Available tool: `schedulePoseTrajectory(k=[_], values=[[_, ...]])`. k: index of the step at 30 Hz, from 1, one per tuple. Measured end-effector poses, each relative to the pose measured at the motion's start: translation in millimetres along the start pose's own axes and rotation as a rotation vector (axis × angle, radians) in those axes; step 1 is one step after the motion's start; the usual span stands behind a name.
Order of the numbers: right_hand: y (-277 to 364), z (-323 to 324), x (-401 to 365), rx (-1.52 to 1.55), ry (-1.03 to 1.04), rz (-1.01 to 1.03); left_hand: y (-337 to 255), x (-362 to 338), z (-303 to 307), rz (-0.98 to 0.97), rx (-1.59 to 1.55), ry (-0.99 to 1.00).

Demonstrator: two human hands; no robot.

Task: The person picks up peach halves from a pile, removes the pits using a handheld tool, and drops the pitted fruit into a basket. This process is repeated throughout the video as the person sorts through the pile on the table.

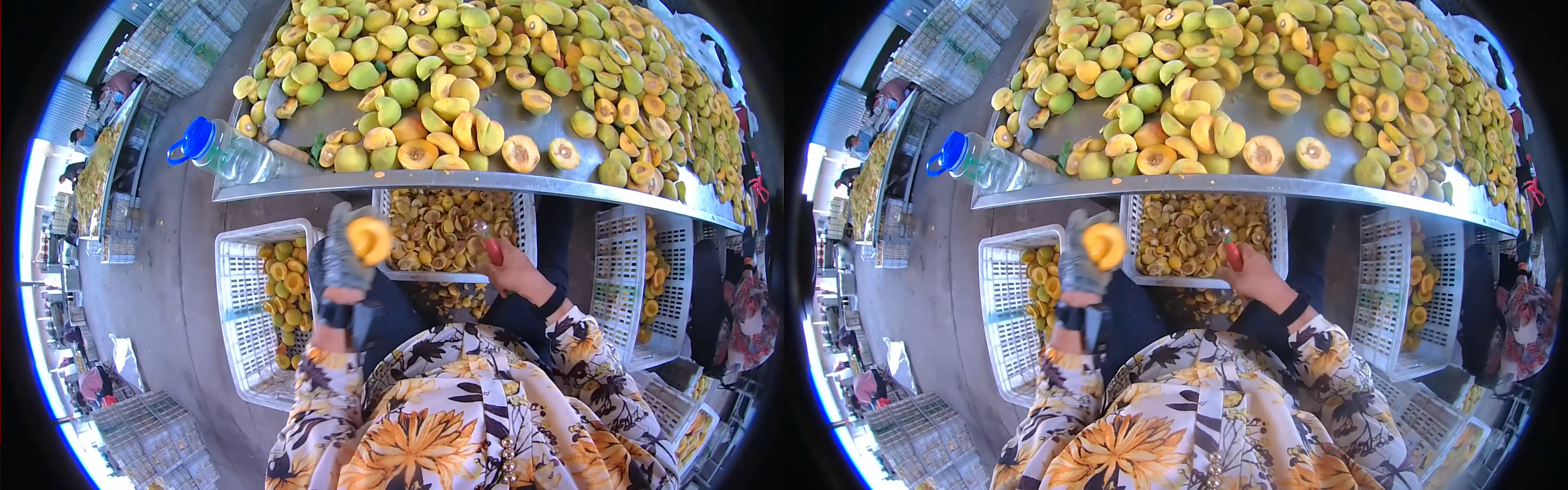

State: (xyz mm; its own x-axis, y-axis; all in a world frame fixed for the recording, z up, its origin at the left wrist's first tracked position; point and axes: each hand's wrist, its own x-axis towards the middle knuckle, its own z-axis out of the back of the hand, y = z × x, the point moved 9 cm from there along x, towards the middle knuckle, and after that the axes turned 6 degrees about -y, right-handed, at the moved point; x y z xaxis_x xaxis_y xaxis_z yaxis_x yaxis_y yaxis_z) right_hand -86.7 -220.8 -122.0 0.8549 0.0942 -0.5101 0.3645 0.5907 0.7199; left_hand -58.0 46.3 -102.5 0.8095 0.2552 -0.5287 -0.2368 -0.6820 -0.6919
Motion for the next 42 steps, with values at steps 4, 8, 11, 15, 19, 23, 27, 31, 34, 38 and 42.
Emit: schedulePoseTrajectory(k=[4,8,11,15,19,23,27,31,34,38,42], values=[[12.3,3.3,-1.9,0.017,-0.150,0.223,-101.8,19.3,115.6,-0.499,0.893,-0.251],[43.8,-10.4,-12.2,-0.099,-0.278,0.623,-139.3,2.9,16.4,-0.869,1.472,-0.152],[51.0,-20.0,-17.5,-0.152,-0.247,0.658,-115.8,58.9,-47.8,-1.244,1.638,0.160],[57.6,-11.2,-37.2,-0.089,-0.325,0.710,-70.4,81.7,-146.8,-0.758,2.119,0.157],[46.4,6.5,-45.2,-0.038,-0.327,0.503,-64.6,106.8,-153.6,-0.737,2.125,0.158],[57.5,22.5,-35.9,0.196,-0.359,0.397,-64.8,73.5,-122.3,-0.116,0.584,0.427],[106.6,18.2,-28.6,0.095,-0.348,0.537,-38.6,-4.3,-137.7,0.100,0.045,0.694],[125.0,13.7,-29.1,0.115,-0.389,0.607,24.0,4.4,-92.7,0.251,-0.009,0.406],[110.5,5.6,-27.5,0.104,-0.370,0.536,51.6,-1.2,-87.1,0.285,0.063,0.396],[90.0,2.3,-36.2,0.114,-0.399,0.479,61.7,-0.8,-86.0,0.096,0.167,0.293],[74.8,1.2,-41.8,0.118,-0.416,0.431,51.4,-29.7,-116.7,-0.011,0.111,0.403]])
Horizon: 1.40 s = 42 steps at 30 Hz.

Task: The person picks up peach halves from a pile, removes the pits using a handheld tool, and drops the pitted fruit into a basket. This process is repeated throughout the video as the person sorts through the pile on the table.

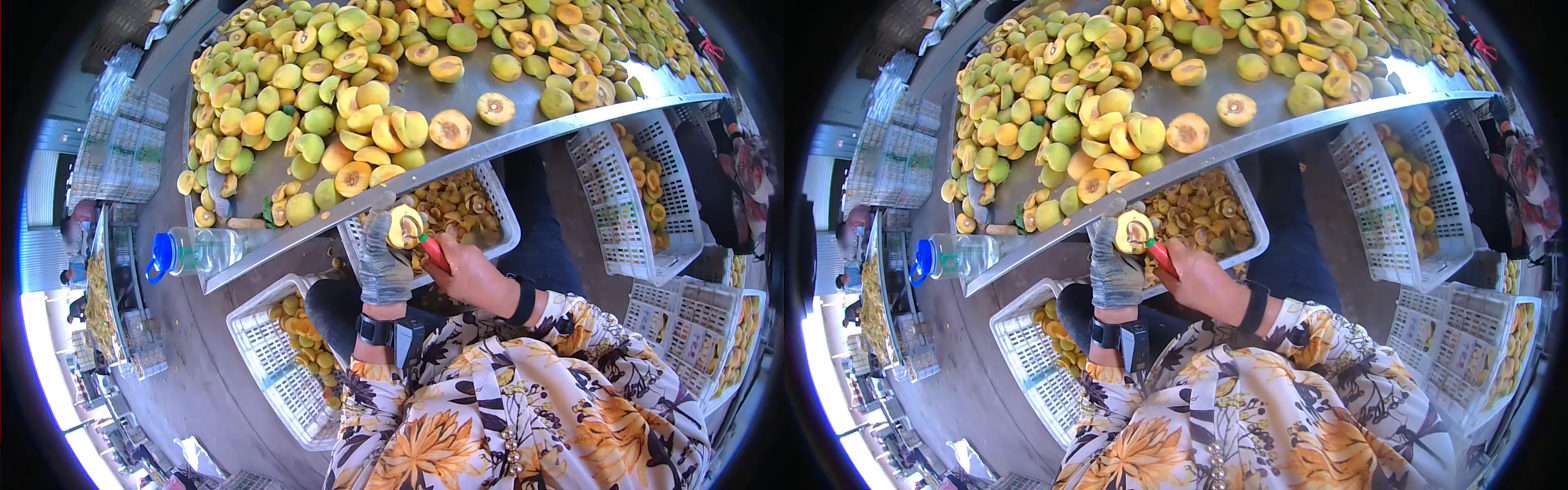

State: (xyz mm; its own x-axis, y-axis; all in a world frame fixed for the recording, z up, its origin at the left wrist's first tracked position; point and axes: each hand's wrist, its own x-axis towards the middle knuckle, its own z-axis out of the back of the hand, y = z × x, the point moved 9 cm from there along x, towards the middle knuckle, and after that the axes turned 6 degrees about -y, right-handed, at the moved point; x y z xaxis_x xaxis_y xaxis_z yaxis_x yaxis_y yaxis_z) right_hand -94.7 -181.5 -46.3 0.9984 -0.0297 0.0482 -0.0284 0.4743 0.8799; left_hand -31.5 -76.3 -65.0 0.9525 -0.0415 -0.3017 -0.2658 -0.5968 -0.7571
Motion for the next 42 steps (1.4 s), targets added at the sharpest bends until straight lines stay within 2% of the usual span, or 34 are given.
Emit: schedulePoseTrajectory(k=[7,11,14,15,17,18,21,22,23,25,26,29,33,36,40,42], values=[[-7.4,11.6,-9.4,-0.040,-0.043,-0.013,7.8,-9.3,-23.2,-0.002,-0.033,0.124],[-15.8,7.1,-16.7,0.012,-0.033,-0.068,14.1,-14.5,-18.6,-0.094,0.147,0.039],[-6.7,3.0,-21.7,-0.007,0.056,-0.044,34.1,-9.1,-9.2,0.082,0.088,-0.002],[-7.5,3.2,-22.5,-0.008,0.058,-0.044,30.5,-6.1,-6.3,0.082,0.088,-0.003],[-4.3,-4.7,-24.0,0.011,0.150,0.007,46.3,-7.6,-8.4,0.393,0.136,0.156],[-3.2,-4.5,-24.2,0.016,0.155,0.007,48.6,-7.2,-9.9,0.473,0.099,0.165],[-2.0,-6.4,-21.8,0.094,0.223,-0.037,32.8,-7.3,-14.1,0.382,0.176,0.149],[0.0,-3.8,-18.8,0.093,0.201,-0.007,28.4,-9.0,-20.9,0.344,0.121,0.236],[2.5,-1.8,-16.7,0.091,0.178,0.022,28.5,-10.6,-20.8,0.341,0.124,0.234],[5.4,-2.2,-16.2,0.071,0.158,0.003,13.1,-9.5,-21.3,0.110,0.104,0.189],[5.7,-2.2,-16.2,0.047,0.138,-0.017,15.3,-11.0,-23.0,0.111,0.106,0.190],[2.1,-5.0,-17.5,0.017,0.028,-0.035,20.5,-11.4,-6.5,0.152,-0.084,-0.052],[5.5,-1.3,-17.1,0.015,0.061,-0.060,27.9,-9.7,4.8,0.136,-0.109,-0.131],[9.0,1.3,-16.7,0.083,0.075,-0.071,24.2,-10.3,-8.5,0.231,-0.036,-0.030],[6.7,-2.6,-19.4,0.113,0.154,-0.045,24.6,-7.4,-8.0,0.283,-0.095,-0.058],[2.3,-6.0,-21.5,0.107,0.215,-0.041,28.9,-5.4,-17.2,0.353,0.009,0.144]])
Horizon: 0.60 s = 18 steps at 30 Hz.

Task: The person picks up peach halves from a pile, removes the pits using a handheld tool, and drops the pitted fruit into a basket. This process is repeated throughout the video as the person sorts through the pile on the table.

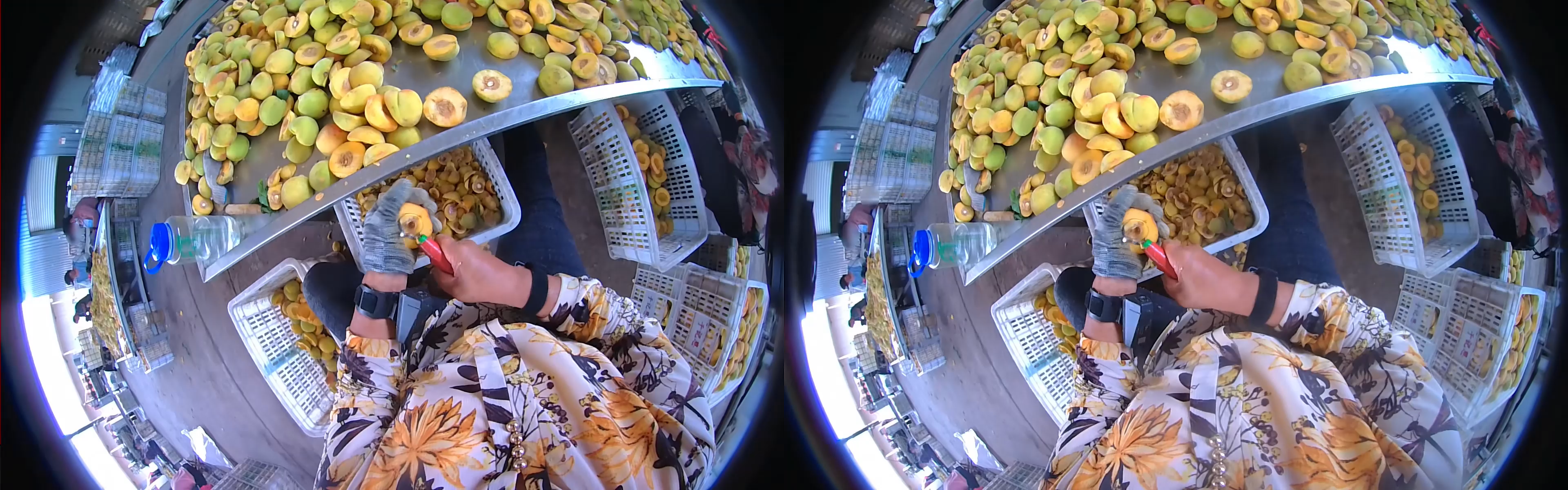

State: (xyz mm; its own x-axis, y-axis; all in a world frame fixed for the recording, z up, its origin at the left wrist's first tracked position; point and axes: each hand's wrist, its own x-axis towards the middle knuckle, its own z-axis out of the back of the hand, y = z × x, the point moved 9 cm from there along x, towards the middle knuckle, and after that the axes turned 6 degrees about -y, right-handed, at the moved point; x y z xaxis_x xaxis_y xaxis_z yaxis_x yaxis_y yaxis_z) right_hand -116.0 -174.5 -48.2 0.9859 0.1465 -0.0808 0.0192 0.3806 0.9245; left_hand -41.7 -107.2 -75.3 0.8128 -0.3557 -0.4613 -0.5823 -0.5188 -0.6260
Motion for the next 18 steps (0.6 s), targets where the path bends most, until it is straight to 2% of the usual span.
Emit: schedulePoseTrajectory(k=[3,5,6,7,8,9,11,12,13,14,15,17,18], values=[[9.9,0.0,2.0,0.037,0.041,0.094,2.5,0.9,5.1,0.067,0.007,-0.018],[-0.9,-15.8,-4.9,0.281,0.341,-0.304,-0.2,0.9,8.0,0.062,0.030,-0.019],[1.6,-13.0,-3.7,0.284,0.342,-0.305,-11.0,-2.8,-1.6,-0.030,0.135,0.032],[1.9,-18.8,-8.1,0.415,0.428,-0.392,-19.3,-6.0,-9.7,-0.123,0.241,0.084],[2.8,-25.8,-13.8,0.546,0.513,-0.477,-18.9,-5.6,-9.7,-0.122,0.241,0.083],[3.4,-27.6,-14.5,0.546,0.515,-0.478,-22.6,-5.9,-9.5,-0.174,0.256,0.075],[5.0,-35.5,-16.2,0.762,0.530,-0.575,-24.9,-5.1,-8.7,-0.234,0.270,0.063],[2.9,-36.4,-13.9,0.761,0.534,-0.574,-21.8,-4.6,-6.9,-0.236,0.153,0.078],[3.6,-41.5,-15.2,0.891,0.611,-0.630,-19.4,-2.9,-1.7,-0.238,0.036,0.094],[7.0,-45.9,-18.3,1.021,0.687,-0.685,-4.2,7.1,7.5,-0.092,-0.192,0.226],[9.4,-44.5,-19.8,1.023,0.691,-0.684,-3.5,7.2,11.6,-0.094,-0.190,0.223],[38.8,-40.2,-22.3,1.026,0.863,-0.475,-12.6,11.7,38.1,-0.217,-0.136,0.004],[41.6,-41.7,-22.0,1.075,0.845,-0.516,-19.8,10.7,49.8,-0.281,-0.110,-0.108]])
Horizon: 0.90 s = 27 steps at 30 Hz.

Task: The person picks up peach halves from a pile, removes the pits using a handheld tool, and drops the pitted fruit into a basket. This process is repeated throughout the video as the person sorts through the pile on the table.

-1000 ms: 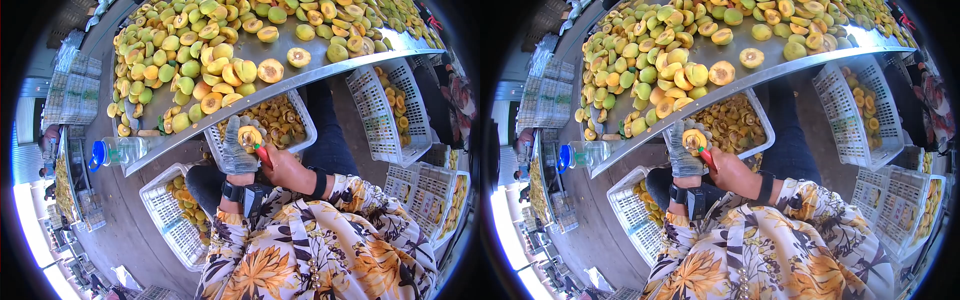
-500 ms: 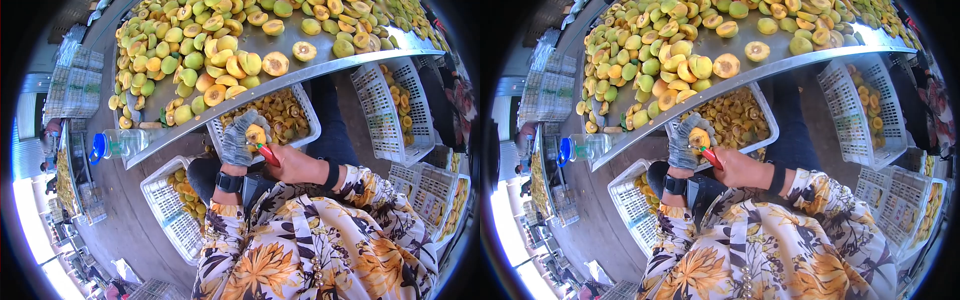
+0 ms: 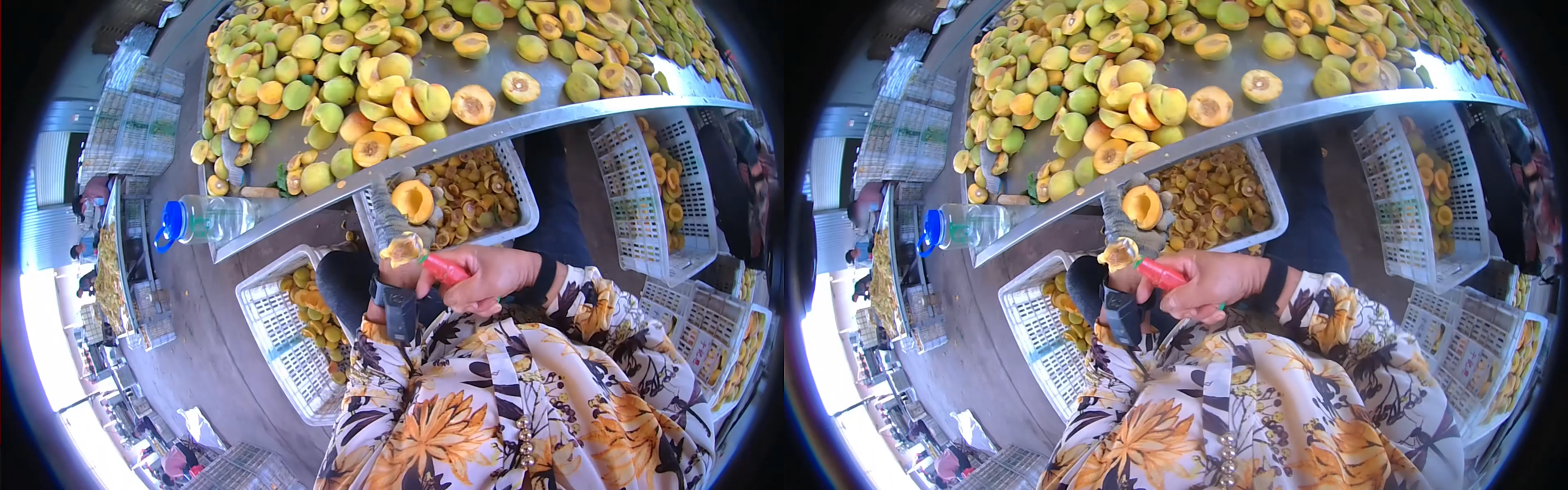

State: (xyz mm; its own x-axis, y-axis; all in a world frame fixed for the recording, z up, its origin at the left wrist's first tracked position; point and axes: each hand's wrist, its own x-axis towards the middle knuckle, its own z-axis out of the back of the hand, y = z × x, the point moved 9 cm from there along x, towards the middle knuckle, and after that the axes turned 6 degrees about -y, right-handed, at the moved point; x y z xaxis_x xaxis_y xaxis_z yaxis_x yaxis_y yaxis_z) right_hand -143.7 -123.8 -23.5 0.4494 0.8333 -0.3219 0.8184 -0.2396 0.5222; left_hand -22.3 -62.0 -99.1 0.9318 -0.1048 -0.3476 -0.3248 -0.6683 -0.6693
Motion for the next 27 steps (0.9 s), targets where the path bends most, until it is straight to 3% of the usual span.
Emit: schedulePoseTrajectory(k=[1,3,4,5,7,8,9,10,11,13,14,16,20,22,23,25,27], values=[[2.6,1.2,0.5,-0.007,0.009,0.002,-9.4,2.7,9.7,-0.070,0.041,-0.098],[20.2,32.2,-6.0,0.096,-0.216,0.180,-29.2,0.3,32.1,-0.212,0.117,-0.307],[23.4,43.2,-5.2,0.067,-0.232,0.237,-65.4,-19.3,12.7,-0.579,0.626,-0.229],[20.5,59.5,-5.5,-0.160,-0.357,0.197,-84.5,-47.8,-14.7,-0.930,1.144,-0.128],[25.4,84.7,-3.0,-1.416,-0.600,0.510,-79.2,-29.9,65.2,-0.222,0.191,-0.254],[18.1,93.8,-3.2,-1.415,-0.605,0.518,-99.5,-43.3,75.1,-0.335,0.348,-0.263],[13.1,109.9,-7.1,-1.607,-0.775,0.407,-120.6,-58.1,85.8,-0.451,0.505,-0.265],[15.1,122.8,-13.2,-1.791,-0.944,0.281,-143.0,-60.2,135.9,-0.409,0.920,-0.362],[17.8,125.6,-13.7,-1.792,-0.943,0.287,-159.6,-59.9,177.5,-0.350,1.333,-0.466],[16.3,130.0,-12.1,-1.519,-0.892,0.346,-192.1,-89.3,140.2,-0.299,1.902,-0.773],[19.3,120.7,-10.0,-1.507,-0.868,0.450,-202.9,-88.8,130.8,-0.479,1.866,-0.733],[15.9,115.8,-1.9,-1.504,-0.876,0.428,-209.5,-68.8,89.6,-0.714,1.785,-0.576],[13.7,107.2,1.2,-1.425,-0.884,0.374,-184.2,26.3,29.7,-0.334,2.168,-0.478],[17.6,102.1,-8.3,-1.408,-0.907,0.429,-157.7,62.2,8.4,-0.112,2.385,-0.312],[20.2,99.0,-14.2,-1.387,-0.915,0.480,-157.4,84.5,18.8,-0.126,2.380,-0.299],[14.0,109.7,-22.9,-1.377,-0.949,0.451,-142.2,117.9,40.4,-0.062,2.254,-0.042],[18.7,108.6,-32.3,-1.272,-0.985,0.566,-145.9,118.1,49.2,0.006,2.216,-0.040]])
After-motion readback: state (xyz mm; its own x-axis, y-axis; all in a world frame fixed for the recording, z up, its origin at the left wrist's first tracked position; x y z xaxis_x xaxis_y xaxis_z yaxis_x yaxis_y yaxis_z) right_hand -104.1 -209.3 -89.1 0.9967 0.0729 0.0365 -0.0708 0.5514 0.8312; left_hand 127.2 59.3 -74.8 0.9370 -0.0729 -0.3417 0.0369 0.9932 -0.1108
